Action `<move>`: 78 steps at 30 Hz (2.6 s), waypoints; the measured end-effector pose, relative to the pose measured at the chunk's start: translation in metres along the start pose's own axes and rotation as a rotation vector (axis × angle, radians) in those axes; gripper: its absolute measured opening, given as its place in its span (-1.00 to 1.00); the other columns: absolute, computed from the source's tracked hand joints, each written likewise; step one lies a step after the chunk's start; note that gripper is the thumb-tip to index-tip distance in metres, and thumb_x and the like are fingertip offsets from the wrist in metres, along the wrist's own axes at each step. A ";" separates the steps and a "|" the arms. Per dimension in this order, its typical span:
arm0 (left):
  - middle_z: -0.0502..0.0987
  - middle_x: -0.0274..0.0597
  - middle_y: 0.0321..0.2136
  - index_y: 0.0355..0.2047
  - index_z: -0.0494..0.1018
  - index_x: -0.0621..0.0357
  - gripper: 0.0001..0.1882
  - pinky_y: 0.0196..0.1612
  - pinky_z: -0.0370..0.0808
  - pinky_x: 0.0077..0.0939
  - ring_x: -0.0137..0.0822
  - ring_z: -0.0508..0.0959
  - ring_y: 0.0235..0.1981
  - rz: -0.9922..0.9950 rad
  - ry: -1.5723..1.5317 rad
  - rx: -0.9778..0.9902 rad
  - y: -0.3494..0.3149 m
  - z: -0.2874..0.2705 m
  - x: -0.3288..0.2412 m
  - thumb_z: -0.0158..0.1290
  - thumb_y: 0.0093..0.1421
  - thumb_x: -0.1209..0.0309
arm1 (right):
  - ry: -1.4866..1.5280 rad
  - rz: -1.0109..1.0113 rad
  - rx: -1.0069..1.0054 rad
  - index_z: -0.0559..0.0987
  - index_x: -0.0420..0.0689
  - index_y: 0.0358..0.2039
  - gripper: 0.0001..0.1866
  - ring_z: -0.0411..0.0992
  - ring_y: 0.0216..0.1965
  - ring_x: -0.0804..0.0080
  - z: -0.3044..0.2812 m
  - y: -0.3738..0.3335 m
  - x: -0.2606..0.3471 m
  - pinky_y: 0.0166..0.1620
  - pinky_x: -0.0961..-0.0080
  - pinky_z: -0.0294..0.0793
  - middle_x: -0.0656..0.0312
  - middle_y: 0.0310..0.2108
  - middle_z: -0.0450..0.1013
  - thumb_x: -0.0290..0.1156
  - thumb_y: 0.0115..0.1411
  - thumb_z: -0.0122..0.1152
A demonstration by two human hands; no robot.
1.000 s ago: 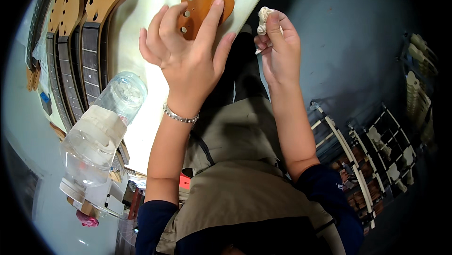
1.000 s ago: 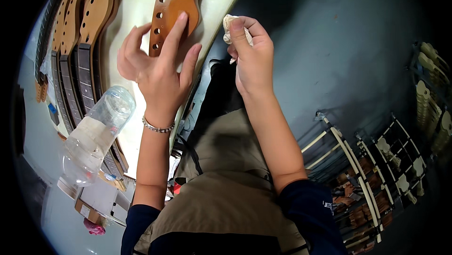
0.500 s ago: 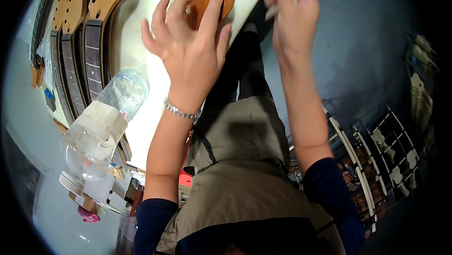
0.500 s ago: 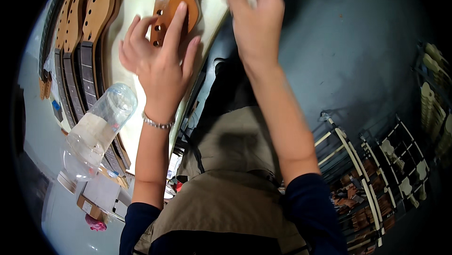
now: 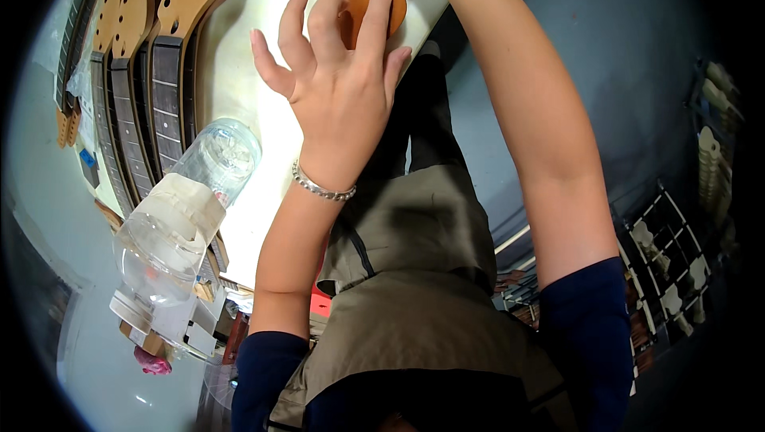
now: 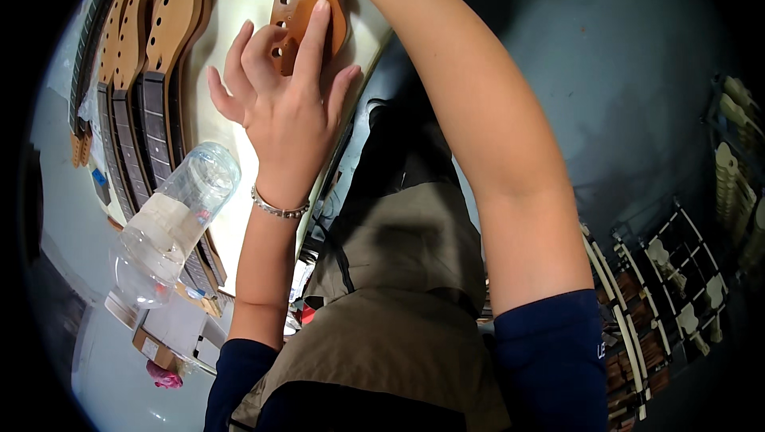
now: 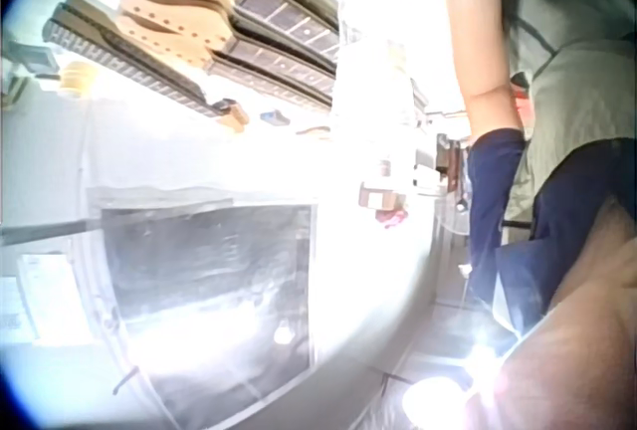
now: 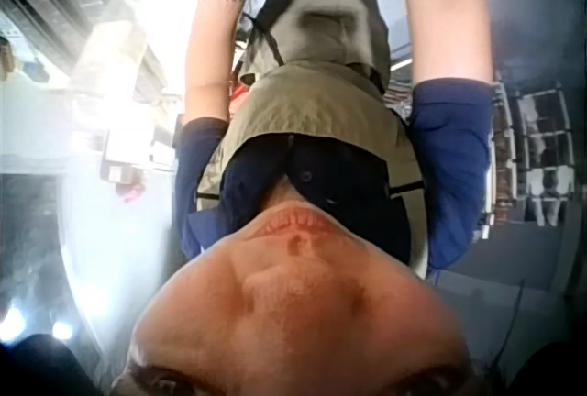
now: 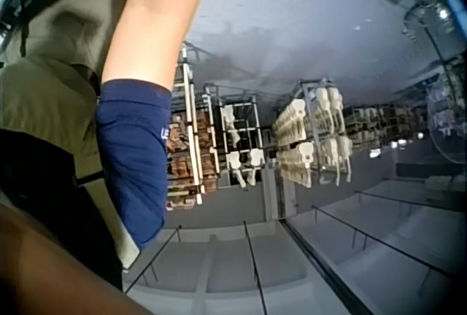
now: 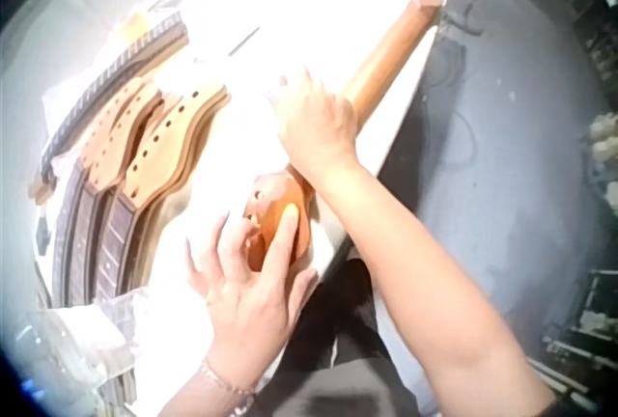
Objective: The person scrapes residue off the headstock of a guitar neck using a small metal blade. They then pour a liquid from a plastic bottle onto a cloth and wipe the headstock surface. The person repeats the scraping and wiping process on the same area.
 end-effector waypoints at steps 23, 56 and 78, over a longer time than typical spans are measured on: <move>0.25 -0.23 -0.03 0.29 0.37 -0.36 -0.26 0.30 -0.23 0.21 -0.10 0.17 0.24 -0.048 0.020 0.120 -0.008 -0.009 -0.012 0.19 0.09 -0.14 | 0.017 0.067 0.042 0.50 -0.17 -0.19 -0.66 0.56 -0.28 -0.03 -0.005 -0.001 0.000 -0.21 0.12 0.53 -0.01 -0.31 0.56 -0.13 0.28 0.18; 0.28 -0.32 -0.06 0.28 0.36 -0.17 -0.06 0.31 -0.21 0.18 -0.18 0.28 0.18 -0.077 -0.060 0.088 -0.027 -0.010 -0.011 0.38 -0.18 -0.01 | 0.009 0.083 0.054 0.49 -0.16 -0.21 -0.67 0.55 -0.32 -0.07 -0.006 0.000 0.001 -0.25 0.10 0.53 -0.01 -0.34 0.56 -0.12 0.28 0.16; 0.27 -0.28 -0.02 0.28 0.36 -0.36 -0.16 0.29 -0.19 0.20 -0.14 0.26 0.16 -0.046 -0.011 0.082 -0.034 -0.008 -0.001 0.26 -0.06 -0.14 | 0.013 0.114 0.101 0.51 -0.18 -0.23 -0.67 0.56 -0.33 -0.05 -0.005 0.002 -0.001 -0.24 0.11 0.54 -0.02 -0.35 0.56 -0.13 0.28 0.17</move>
Point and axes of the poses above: each hand's wrist, its own y-axis towards the middle knuckle, its own z-axis out of the palm, x = y × z, the point moved 4 cm from there along y, towards the middle knuckle
